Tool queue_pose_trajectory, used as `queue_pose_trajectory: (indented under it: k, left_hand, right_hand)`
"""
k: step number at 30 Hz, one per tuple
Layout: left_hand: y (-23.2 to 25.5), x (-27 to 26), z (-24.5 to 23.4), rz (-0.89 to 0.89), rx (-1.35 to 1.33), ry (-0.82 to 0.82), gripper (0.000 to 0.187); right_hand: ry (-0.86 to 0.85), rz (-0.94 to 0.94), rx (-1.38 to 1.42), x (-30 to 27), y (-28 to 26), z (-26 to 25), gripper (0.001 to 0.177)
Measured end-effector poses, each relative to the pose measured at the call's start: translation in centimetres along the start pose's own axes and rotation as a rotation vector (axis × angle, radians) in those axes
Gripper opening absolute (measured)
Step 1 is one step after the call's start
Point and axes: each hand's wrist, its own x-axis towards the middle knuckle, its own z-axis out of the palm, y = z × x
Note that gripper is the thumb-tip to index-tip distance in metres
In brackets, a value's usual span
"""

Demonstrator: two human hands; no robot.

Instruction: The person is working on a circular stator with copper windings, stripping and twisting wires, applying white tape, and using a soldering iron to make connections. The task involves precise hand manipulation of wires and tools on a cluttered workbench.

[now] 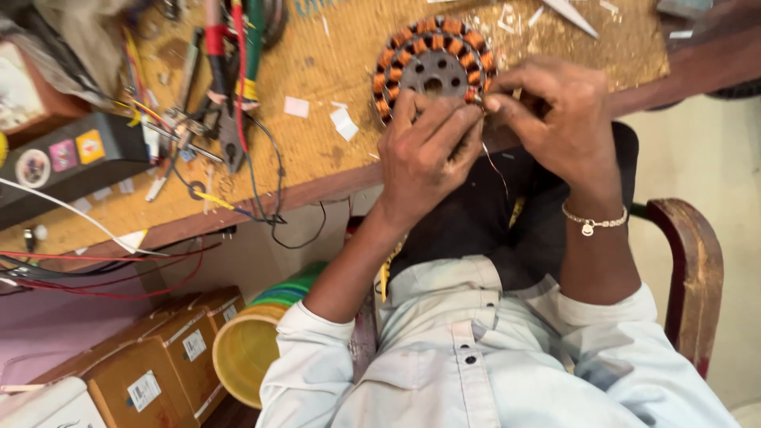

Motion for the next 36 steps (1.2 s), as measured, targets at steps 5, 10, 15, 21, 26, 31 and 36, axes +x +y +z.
queue_pose_trajectory:
  k: [5,10,15,21,26,31,36]
  left_hand:
    - [0.1,-0.3,-0.1,-0.01,0.021,-0.007,0.02]
    - [-0.1,-0.4,0.2,0.003,0.028,-0.008,0.02]
    - [0.1,-0.5,0.2,0.011,0.031,0.006,0.018]
    - [0.2,-0.2,0.5,-0.109,-0.076,-0.01,0.017]
    - [0.7,-0.3,0.7,-0.206,-0.102,0.011,0.009]
    - [0.9,0.5,0.9,-0.203,-0.071,0.009,0.011]
    - [1.0,0.4,0.7,-0.234,-0.079,-0.011,0.009]
  right_hand:
    - [-0.032,0.09,0.024,-0.9,-0.6,0.5,0.014]
    - [0.003,0.086,-0.024,-2.5,-1.0,0.5,0.015]
    - [0.216,0.144,0.021,-1.1,0.8,1.2,0.039]
    - [0.318,0.172,0.33,-2.0,1.6,1.5,0.051]
    - [0.252,0.275,0.43,-3.8,-0.2,1.5,0.033]
    - [0.27,0.284,0.42,-2.9,-2.2,1.6,0.021]
    - [0.234,0.244,0.281,-3.0,-2.6,1.7,0.019]
